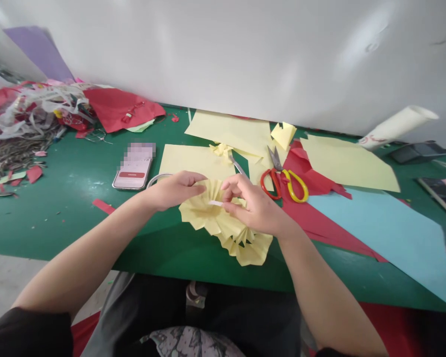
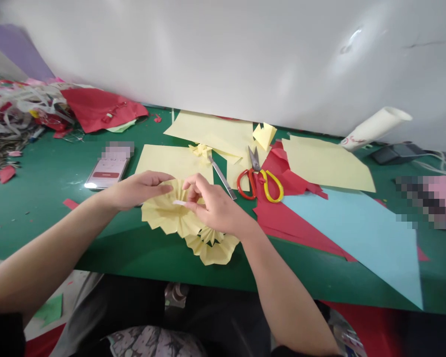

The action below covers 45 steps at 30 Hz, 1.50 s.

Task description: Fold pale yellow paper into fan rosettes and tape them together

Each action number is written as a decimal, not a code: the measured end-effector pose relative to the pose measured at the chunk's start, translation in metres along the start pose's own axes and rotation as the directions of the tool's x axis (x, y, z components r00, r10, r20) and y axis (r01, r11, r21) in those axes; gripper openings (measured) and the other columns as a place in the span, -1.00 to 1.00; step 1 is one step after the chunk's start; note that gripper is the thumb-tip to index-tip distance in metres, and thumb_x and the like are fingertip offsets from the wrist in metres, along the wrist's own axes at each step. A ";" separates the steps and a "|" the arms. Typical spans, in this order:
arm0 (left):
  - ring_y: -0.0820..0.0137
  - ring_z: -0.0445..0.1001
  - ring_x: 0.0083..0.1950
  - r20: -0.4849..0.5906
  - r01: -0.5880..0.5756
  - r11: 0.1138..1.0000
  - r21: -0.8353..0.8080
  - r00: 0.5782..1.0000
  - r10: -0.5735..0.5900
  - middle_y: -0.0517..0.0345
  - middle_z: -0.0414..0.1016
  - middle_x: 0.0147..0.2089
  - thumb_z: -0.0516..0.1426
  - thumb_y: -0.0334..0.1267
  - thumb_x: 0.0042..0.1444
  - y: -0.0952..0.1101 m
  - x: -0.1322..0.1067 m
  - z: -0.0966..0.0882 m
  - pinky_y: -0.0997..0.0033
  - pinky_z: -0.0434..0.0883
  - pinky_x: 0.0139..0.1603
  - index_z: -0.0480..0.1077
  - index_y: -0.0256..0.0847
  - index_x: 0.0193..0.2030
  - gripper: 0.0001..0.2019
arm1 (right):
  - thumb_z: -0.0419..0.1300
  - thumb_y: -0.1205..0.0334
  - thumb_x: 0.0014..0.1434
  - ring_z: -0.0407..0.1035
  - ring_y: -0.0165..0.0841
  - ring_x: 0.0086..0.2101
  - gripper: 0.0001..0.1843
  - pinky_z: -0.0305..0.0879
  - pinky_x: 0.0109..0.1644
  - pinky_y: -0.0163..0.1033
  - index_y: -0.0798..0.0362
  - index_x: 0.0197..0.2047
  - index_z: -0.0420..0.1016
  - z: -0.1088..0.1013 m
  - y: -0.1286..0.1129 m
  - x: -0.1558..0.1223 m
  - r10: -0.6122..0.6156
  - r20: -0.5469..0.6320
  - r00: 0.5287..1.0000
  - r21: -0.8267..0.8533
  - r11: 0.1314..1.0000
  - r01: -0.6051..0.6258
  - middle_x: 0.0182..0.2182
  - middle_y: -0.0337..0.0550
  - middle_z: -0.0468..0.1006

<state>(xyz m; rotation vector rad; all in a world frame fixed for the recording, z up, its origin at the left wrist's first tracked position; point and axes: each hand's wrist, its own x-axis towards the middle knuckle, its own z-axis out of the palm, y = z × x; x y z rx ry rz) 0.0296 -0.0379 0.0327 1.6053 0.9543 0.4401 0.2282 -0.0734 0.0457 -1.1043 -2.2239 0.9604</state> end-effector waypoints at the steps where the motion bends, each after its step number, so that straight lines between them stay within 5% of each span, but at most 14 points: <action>1: 0.55 0.26 -0.49 0.015 -0.017 1.000 0.025 1.000 0.016 0.22 0.31 -0.48 -0.02 -0.21 0.07 0.001 0.000 0.001 0.57 0.18 -0.52 0.35 -0.25 -0.35 -0.81 | 0.05 0.34 0.10 0.31 -0.51 -0.41 -0.79 0.31 -0.38 -0.37 -0.03 -0.19 0.13 0.000 -0.001 0.000 0.011 0.011 1.000 0.038 0.999 -0.011 -0.44 -0.31 0.32; 8: 0.56 0.16 -0.54 0.028 -0.088 0.994 0.066 0.996 0.087 0.27 0.18 -0.59 0.01 -0.26 0.01 0.001 -0.001 0.010 0.54 0.10 -0.56 0.30 -0.25 -0.57 -0.80 | 0.10 0.29 0.07 0.31 -0.51 -0.42 -0.84 0.31 -0.37 -0.38 -0.01 -0.30 0.14 0.005 -0.001 0.001 0.023 -0.083 0.996 0.014 1.000 -0.022 -0.47 -0.31 0.31; 16: 0.56 0.11 -0.51 0.098 -0.059 0.994 0.095 0.994 0.049 0.26 0.18 -0.52 -0.05 -0.21 0.09 0.000 -0.002 0.013 0.51 0.07 -0.52 0.31 -0.26 -0.44 -0.78 | 0.14 0.22 0.06 0.28 -0.50 -0.46 -0.81 0.28 -0.44 -0.39 0.00 -0.32 0.15 0.013 0.002 0.002 0.035 -0.136 0.990 -0.055 0.998 -0.043 -0.51 -0.32 0.30; 22: 0.60 0.08 -0.58 -0.128 0.065 0.988 0.141 0.991 -0.047 0.28 0.22 -0.58 0.02 -0.16 0.05 -0.003 0.003 0.015 0.55 0.01 -0.58 0.34 -0.27 -0.37 -0.79 | 0.16 0.26 0.04 0.24 -0.55 -0.48 -0.81 0.25 -0.40 -0.40 0.00 -0.37 0.15 0.013 0.003 0.000 -0.172 -0.214 0.961 -0.148 0.979 0.142 -0.52 -0.35 0.29; 26: 0.59 0.21 -0.52 -0.128 0.033 0.993 0.112 0.992 -0.018 0.21 0.35 -0.52 0.06 -0.15 0.03 -0.003 0.002 0.017 0.57 0.11 -0.53 0.39 -0.29 -0.39 -0.77 | 0.14 0.31 0.05 0.25 -0.53 -0.46 -0.83 0.25 -0.37 -0.36 0.00 -0.38 0.14 0.015 0.004 0.000 -0.231 -0.198 0.952 -0.163 0.966 0.201 -0.52 -0.34 0.29; 35: 0.45 0.44 -0.31 0.014 -0.004 0.981 -0.196 1.000 0.006 0.16 0.47 -0.39 0.05 -0.23 0.04 0.001 0.000 0.016 0.48 0.35 -0.32 0.46 -0.25 -0.28 -0.79 | 0.15 0.32 0.03 0.27 -0.53 -0.50 -0.79 0.25 -0.35 -0.31 -0.01 -0.37 0.12 0.016 0.004 0.003 -0.208 -0.269 0.940 -0.299 0.946 0.124 -0.56 -0.39 0.30; 45: 0.45 0.45 -0.38 0.007 0.006 0.980 -0.197 1.000 -0.005 0.15 0.48 -0.44 0.06 -0.24 0.03 0.001 -0.002 0.016 0.52 0.36 -0.43 0.47 -0.25 -0.30 -0.80 | 0.16 0.34 0.01 0.27 -0.51 -0.50 -0.79 0.29 -0.35 -0.31 -0.01 -0.38 0.13 0.017 0.004 0.003 -0.141 -0.338 0.931 -0.294 0.955 0.038 -0.58 -0.38 0.28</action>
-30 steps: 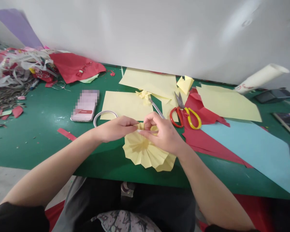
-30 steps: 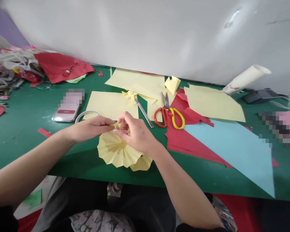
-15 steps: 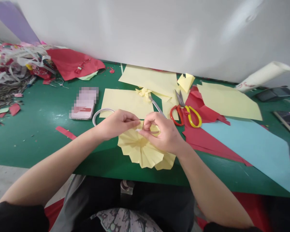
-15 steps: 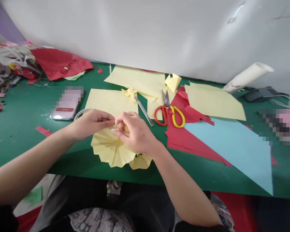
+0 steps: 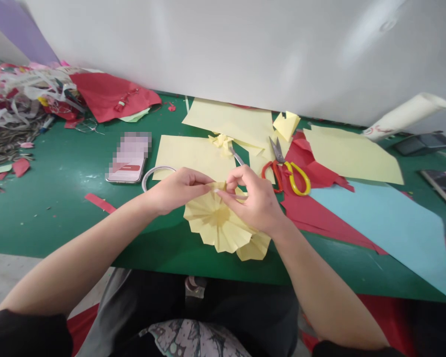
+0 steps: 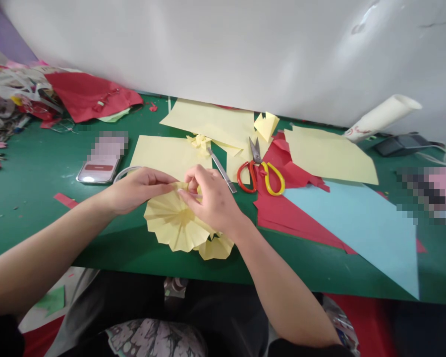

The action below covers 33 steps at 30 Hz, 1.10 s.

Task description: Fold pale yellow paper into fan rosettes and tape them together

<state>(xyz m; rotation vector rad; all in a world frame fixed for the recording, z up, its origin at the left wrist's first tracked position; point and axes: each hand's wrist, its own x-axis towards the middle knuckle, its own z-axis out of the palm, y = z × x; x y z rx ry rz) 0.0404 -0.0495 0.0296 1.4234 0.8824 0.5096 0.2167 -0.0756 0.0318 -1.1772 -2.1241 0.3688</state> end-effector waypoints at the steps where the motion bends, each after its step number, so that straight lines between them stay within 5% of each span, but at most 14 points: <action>1: 0.45 0.45 -0.38 -0.002 -0.004 1.000 0.008 1.000 0.004 0.15 0.48 -0.45 0.05 -0.24 0.03 0.000 0.000 0.000 0.52 0.36 -0.44 0.47 -0.25 -0.31 -0.80 | 0.15 0.34 0.02 0.27 -0.51 -0.50 -0.80 0.29 -0.35 -0.30 -0.01 -0.38 0.13 0.000 0.000 0.000 0.009 -0.010 1.000 0.011 1.000 -0.009 -0.58 -0.38 0.28; 24: 0.47 0.46 -0.33 -0.018 0.015 1.000 0.002 1.000 -0.015 0.15 0.49 -0.35 0.04 -0.23 0.07 0.000 0.001 0.002 0.53 0.38 -0.34 0.44 -0.24 -0.20 -0.77 | 0.15 0.35 0.01 0.29 -0.50 -0.49 -0.81 0.31 -0.34 -0.27 0.00 -0.39 0.15 0.001 -0.002 0.001 0.049 -0.043 0.998 0.034 0.998 -0.047 -0.56 -0.37 0.30; 33: 0.45 0.47 -0.31 0.006 -0.042 0.990 0.131 0.999 0.042 0.15 0.50 -0.34 0.00 -0.24 0.07 0.000 -0.002 0.002 0.53 0.38 -0.36 0.43 -0.22 -0.14 -0.72 | 0.17 0.31 0.01 0.27 -0.49 -0.52 -0.80 0.20 -0.40 -0.31 0.00 -0.40 0.16 0.003 0.002 0.002 -0.022 -0.065 0.998 -0.077 0.997 0.017 -0.60 -0.38 0.30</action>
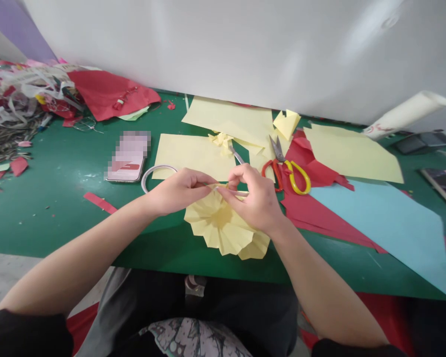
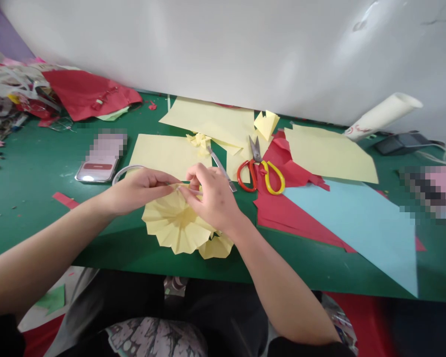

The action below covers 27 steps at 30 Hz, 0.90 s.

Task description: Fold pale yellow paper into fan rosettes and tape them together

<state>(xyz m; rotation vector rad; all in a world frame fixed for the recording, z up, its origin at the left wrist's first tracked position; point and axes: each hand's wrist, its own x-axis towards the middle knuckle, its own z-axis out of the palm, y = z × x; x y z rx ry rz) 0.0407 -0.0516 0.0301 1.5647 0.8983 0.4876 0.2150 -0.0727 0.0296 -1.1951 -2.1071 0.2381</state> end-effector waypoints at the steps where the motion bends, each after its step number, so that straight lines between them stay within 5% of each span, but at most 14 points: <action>1: 0.46 0.46 -0.31 -0.002 -0.012 0.999 0.033 1.000 0.012 0.15 0.50 -0.34 0.00 -0.26 0.07 0.000 0.000 0.000 0.54 0.38 -0.35 0.43 -0.22 -0.13 -0.72 | 0.18 0.30 0.01 0.27 -0.49 -0.52 -0.80 0.19 -0.40 -0.32 0.00 -0.40 0.16 0.000 0.001 0.000 -0.010 -0.004 1.000 -0.020 1.000 0.009 -0.61 -0.38 0.30; 9: 0.55 0.32 -0.47 -0.033 -0.087 0.962 0.257 0.995 0.099 0.19 0.46 -0.41 -0.04 -0.33 0.05 0.001 0.000 0.000 0.59 0.24 -0.51 0.43 -0.21 -0.08 -0.66 | 0.15 0.21 0.05 0.24 -0.48 -0.53 -0.83 0.14 -0.35 -0.30 0.01 -0.40 0.16 0.002 0.002 0.000 0.009 0.006 1.000 -0.105 0.994 -0.008 -0.63 -0.38 0.30; 17: 0.63 -0.04 -0.63 -0.072 -0.174 0.896 0.409 0.972 0.222 0.34 0.12 -0.66 -0.06 -0.40 0.02 0.003 -0.004 0.002 0.62 -0.02 -0.67 0.43 -0.20 -0.07 -0.63 | 0.16 0.05 0.03 0.23 -0.50 -0.56 -0.74 0.11 -0.26 -0.21 0.03 -0.44 0.21 0.001 0.003 0.001 0.117 0.013 0.993 -0.094 0.989 -0.115 -0.59 -0.33 0.39; 22: 0.64 0.01 -0.63 -0.130 -0.184 0.875 0.448 0.955 0.268 0.31 0.28 -0.62 -0.03 -0.38 0.01 0.004 -0.005 0.004 0.62 0.05 -0.64 0.46 -0.21 -0.12 -0.66 | 0.17 0.00 0.01 0.22 -0.50 -0.58 -0.69 0.12 -0.28 -0.21 0.04 -0.48 0.20 0.002 0.001 0.000 0.157 -0.012 0.988 -0.079 0.984 -0.157 -0.62 -0.32 0.39; 27: 0.60 0.32 -0.53 -0.172 -0.169 0.882 0.439 0.948 0.267 0.22 0.53 -0.42 0.07 -0.29 0.00 0.003 -0.003 0.005 0.62 0.24 -0.51 0.50 -0.19 -0.27 -0.79 | 0.18 0.00 0.00 0.27 -0.49 -0.57 -0.69 0.16 -0.25 -0.19 0.03 -0.48 0.20 0.005 -0.004 -0.002 0.151 -0.028 0.988 -0.078 0.985 -0.152 -0.63 -0.32 0.41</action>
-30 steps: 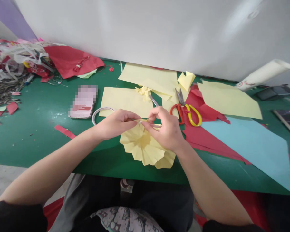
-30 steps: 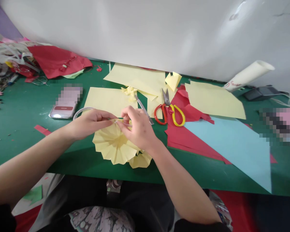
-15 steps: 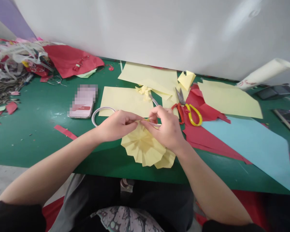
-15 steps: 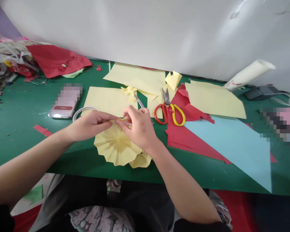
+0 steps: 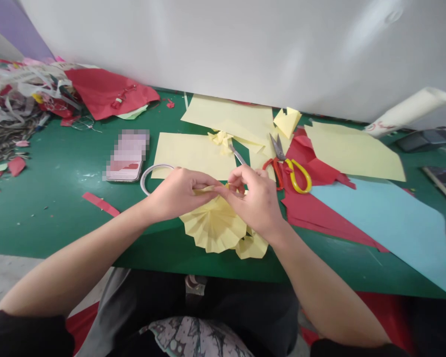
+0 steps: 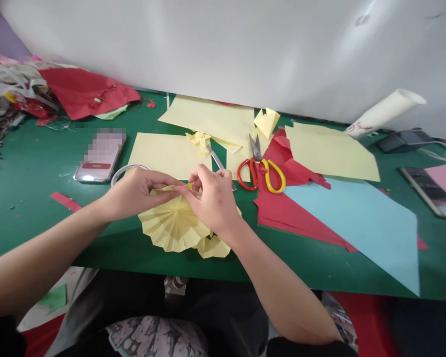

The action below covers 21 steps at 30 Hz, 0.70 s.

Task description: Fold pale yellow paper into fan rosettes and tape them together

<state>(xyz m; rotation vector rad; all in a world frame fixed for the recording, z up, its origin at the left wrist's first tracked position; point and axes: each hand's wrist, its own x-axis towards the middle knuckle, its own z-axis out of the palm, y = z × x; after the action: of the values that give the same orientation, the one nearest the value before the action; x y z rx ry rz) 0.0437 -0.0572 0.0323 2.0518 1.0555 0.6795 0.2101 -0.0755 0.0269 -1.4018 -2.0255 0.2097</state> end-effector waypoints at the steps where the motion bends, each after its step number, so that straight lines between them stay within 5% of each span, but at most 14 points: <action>1: 0.57 0.38 -0.47 -0.006 0.003 1.000 -0.008 1.000 -0.004 0.20 0.55 -0.38 0.08 -0.27 0.01 0.000 0.000 0.000 0.62 0.28 -0.46 0.50 -0.19 -0.28 -0.81 | 0.18 0.00 0.00 0.29 -0.48 -0.57 -0.70 0.17 -0.23 -0.19 0.03 -0.47 0.22 0.000 -0.001 0.000 0.008 0.010 1.000 0.015 1.000 -0.008 -0.63 -0.32 0.42; 4: 0.49 0.48 -0.34 -0.037 0.025 0.999 -0.023 0.999 -0.026 0.18 0.57 -0.32 0.08 -0.27 0.03 -0.001 0.000 -0.001 0.59 0.35 -0.34 0.51 -0.19 -0.32 -0.83 | 0.13 0.01 0.05 0.36 -0.44 -0.56 -0.74 0.22 -0.31 -0.23 0.04 -0.34 0.29 -0.005 -0.001 0.001 0.128 0.066 0.990 0.151 0.979 -0.137 -0.64 -0.30 0.46; 9: 0.43 0.49 -0.28 -0.119 0.092 0.995 -0.036 0.988 -0.096 0.14 0.56 -0.29 0.09 -0.29 0.01 -0.001 0.002 -0.005 0.50 0.39 -0.24 0.50 -0.23 -0.32 -0.83 | 0.03 -0.04 0.10 0.41 -0.42 -0.63 -0.61 0.27 -0.51 -0.31 0.06 -0.12 0.31 -0.016 0.007 0.007 0.358 0.173 0.917 0.444 0.803 -0.397 -0.62 -0.27 0.48; 17: 0.52 0.38 -0.52 -0.136 0.184 0.970 -0.160 0.969 -0.206 0.14 0.47 -0.51 0.11 -0.22 -0.03 -0.004 0.004 -0.011 0.58 0.25 -0.58 0.43 -0.32 -0.34 -0.80 | 0.13 0.07 0.04 0.13 -0.58 -0.78 -0.71 0.04 -0.71 -0.41 0.12 -0.28 0.42 -0.021 0.012 0.010 0.342 0.273 0.899 0.358 0.831 -0.425 -0.73 -0.27 0.43; 21: 0.56 0.31 -0.59 -0.113 0.215 0.950 -0.225 0.963 -0.244 0.20 0.39 -0.58 0.12 -0.22 -0.04 -0.004 0.004 -0.011 0.61 0.17 -0.64 0.39 -0.31 -0.38 -0.82 | 0.09 0.25 0.04 0.20 -0.56 -0.72 -0.82 0.13 -0.64 -0.39 0.14 -0.31 0.46 -0.022 0.013 0.011 0.273 0.310 0.911 0.403 0.830 -0.386 -0.67 -0.23 0.46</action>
<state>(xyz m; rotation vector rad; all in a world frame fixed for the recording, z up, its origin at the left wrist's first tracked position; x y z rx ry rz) 0.0362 -0.0481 0.0357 1.6878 1.2245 0.7862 0.2310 -0.0660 0.0423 -1.4535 -1.7323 0.9909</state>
